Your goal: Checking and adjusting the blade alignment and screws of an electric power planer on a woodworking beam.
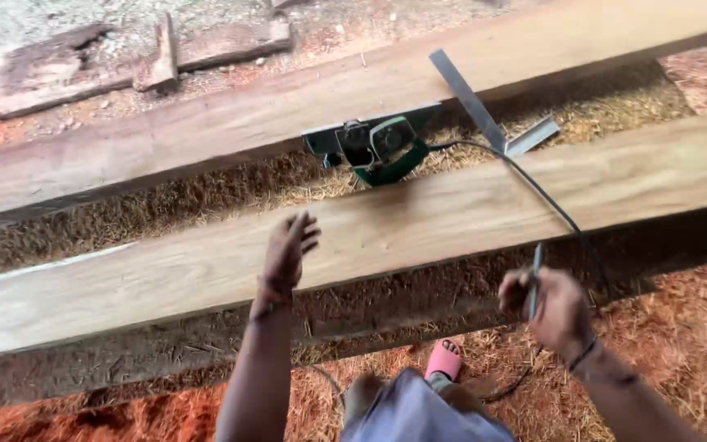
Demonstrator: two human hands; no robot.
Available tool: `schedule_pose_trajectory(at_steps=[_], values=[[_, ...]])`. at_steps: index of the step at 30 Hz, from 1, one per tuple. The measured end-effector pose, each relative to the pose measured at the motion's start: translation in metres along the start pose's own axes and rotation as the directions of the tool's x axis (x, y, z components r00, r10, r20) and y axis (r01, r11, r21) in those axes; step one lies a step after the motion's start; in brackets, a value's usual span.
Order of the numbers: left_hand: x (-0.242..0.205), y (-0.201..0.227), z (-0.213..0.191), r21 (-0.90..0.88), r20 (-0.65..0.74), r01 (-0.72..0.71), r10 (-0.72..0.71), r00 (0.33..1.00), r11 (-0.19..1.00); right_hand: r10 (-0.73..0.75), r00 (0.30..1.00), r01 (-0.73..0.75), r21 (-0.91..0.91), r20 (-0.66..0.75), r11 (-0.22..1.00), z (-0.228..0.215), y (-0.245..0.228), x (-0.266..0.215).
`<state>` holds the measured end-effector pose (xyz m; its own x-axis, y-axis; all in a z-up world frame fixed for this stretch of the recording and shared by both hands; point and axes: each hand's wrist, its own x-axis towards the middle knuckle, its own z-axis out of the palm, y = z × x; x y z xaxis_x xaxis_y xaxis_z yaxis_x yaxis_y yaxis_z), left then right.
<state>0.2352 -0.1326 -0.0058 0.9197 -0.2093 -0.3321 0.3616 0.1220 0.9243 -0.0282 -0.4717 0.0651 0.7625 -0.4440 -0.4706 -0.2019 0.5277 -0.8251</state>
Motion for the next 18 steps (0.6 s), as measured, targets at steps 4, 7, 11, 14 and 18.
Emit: schedule_pose_trajectory(at_steps=[4,7,11,14,18], values=[[0.091,0.043,0.021,-0.072,-0.1,0.059,-0.066,0.993,0.996,0.014,0.998,-0.033,0.303,0.065,0.952,0.012,-0.052,0.124],[0.139,0.064,0.037,-0.114,-0.12,0.084,-0.098,0.988,0.99,0.026,1.0,-0.027,0.115,0.007,0.993,0.058,-0.078,0.22],[0.203,0.044,0.051,-0.153,-0.128,0.151,-0.171,0.977,0.977,0.047,0.998,-0.042,0.115,-0.042,0.993,0.13,-0.084,0.291],[0.217,0.029,0.072,0.13,-0.155,-0.01,0.03,0.987,0.991,0.01,0.995,0.011,0.221,-0.096,0.975,0.153,-0.066,0.347],[0.237,-0.005,0.066,0.217,-0.29,-0.117,0.179,0.94,0.969,-0.067,0.926,0.101,0.072,-0.372,0.992,0.146,-0.041,0.385]])
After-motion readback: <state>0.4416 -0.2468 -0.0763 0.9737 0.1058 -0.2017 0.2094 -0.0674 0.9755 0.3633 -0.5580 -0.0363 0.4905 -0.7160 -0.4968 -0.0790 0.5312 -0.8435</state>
